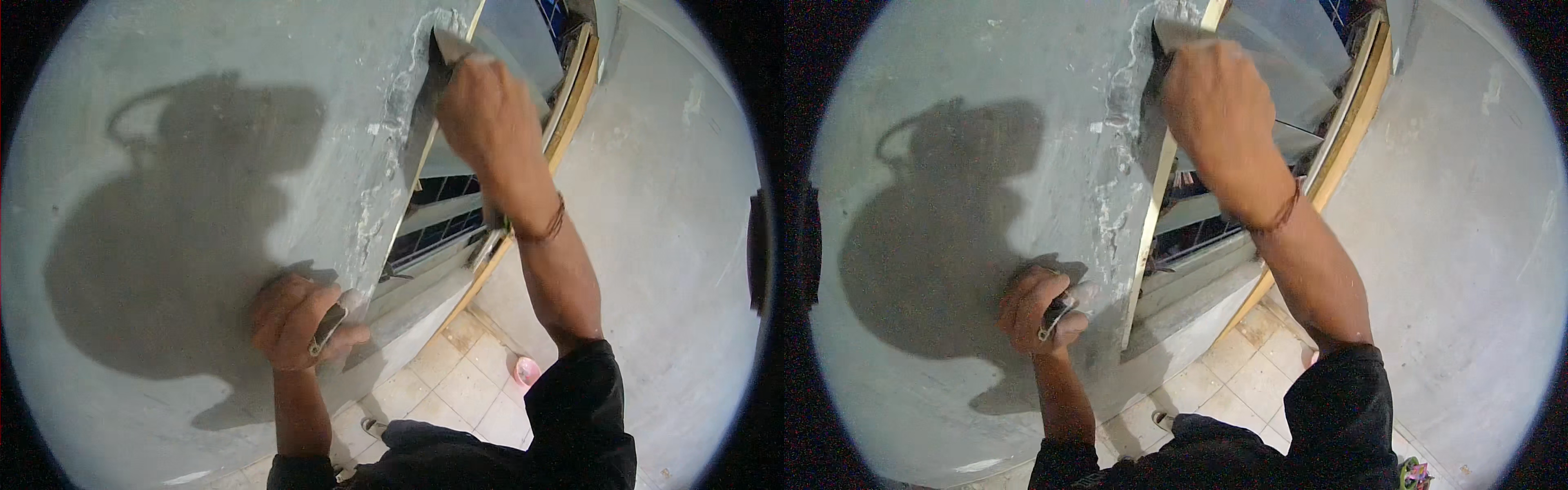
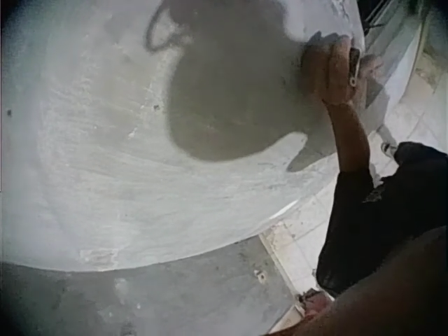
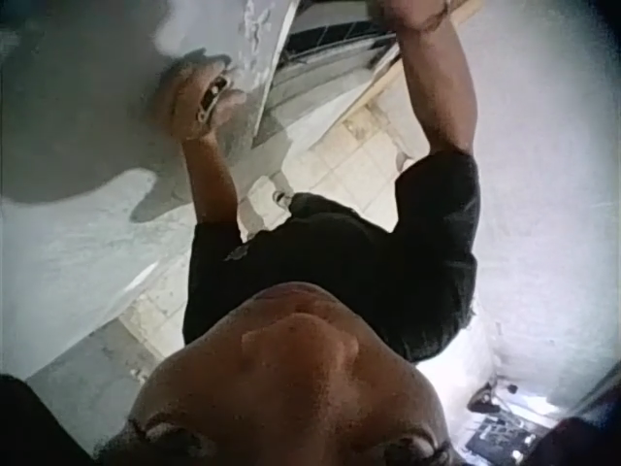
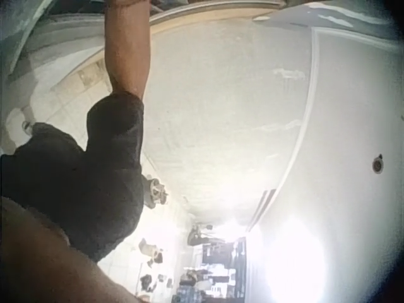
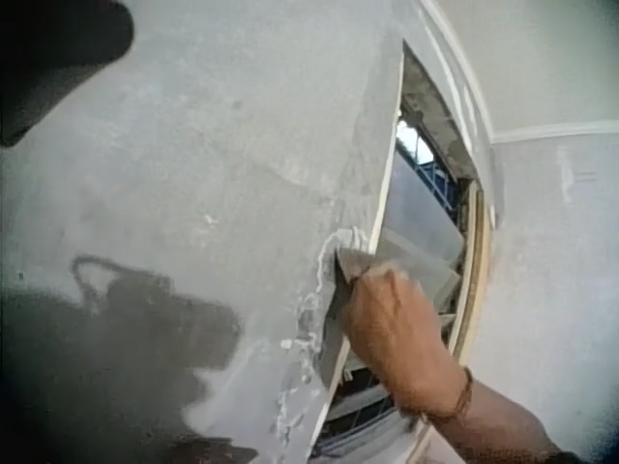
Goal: The person is using a putty knife and a cloth to patch a wall near a window frame.
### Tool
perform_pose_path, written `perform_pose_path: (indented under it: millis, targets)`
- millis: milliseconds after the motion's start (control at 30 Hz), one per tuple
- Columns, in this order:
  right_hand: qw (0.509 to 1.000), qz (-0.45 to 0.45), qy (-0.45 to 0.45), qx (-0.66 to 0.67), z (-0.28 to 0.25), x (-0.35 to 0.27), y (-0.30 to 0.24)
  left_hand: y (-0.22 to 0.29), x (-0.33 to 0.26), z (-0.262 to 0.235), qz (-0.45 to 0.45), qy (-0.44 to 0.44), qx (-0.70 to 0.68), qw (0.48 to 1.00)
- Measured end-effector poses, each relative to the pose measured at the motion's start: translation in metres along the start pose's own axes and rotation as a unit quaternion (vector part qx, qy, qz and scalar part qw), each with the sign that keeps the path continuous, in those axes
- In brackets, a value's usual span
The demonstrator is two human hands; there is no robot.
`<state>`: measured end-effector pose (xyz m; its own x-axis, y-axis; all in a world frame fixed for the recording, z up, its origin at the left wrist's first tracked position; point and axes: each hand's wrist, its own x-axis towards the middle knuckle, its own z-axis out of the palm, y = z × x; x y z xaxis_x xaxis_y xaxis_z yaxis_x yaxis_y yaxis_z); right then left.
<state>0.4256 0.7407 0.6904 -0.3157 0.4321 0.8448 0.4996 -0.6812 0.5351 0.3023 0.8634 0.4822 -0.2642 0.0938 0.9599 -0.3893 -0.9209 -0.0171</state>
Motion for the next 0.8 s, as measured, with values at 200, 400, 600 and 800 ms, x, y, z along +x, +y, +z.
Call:
perform_pose_path:
  millis: [200, 400, 600, 800]
  targets:
    - [0.987, 0.097, -0.128, -0.020, -0.016, 0.023, 0.009, -0.005, -0.004, 0.001, 0.037, -0.002, 0.049, 0.998]
    - [0.906, 0.315, -0.200, 0.200, -0.065, -0.099, 0.011, -0.003, -0.005, -0.001, -0.007, -0.081, 0.036, 0.996]
    - [0.658, 0.528, -0.384, 0.375, -0.092, -0.307, 0.009, 0.093, -0.070, -0.043, -0.470, -0.237, 0.001, 0.850]
    - [0.412, 0.589, -0.515, 0.467, -0.130, -0.455, -0.040, 0.185, -0.226, -0.137, -0.667, -0.474, 0.057, 0.571]
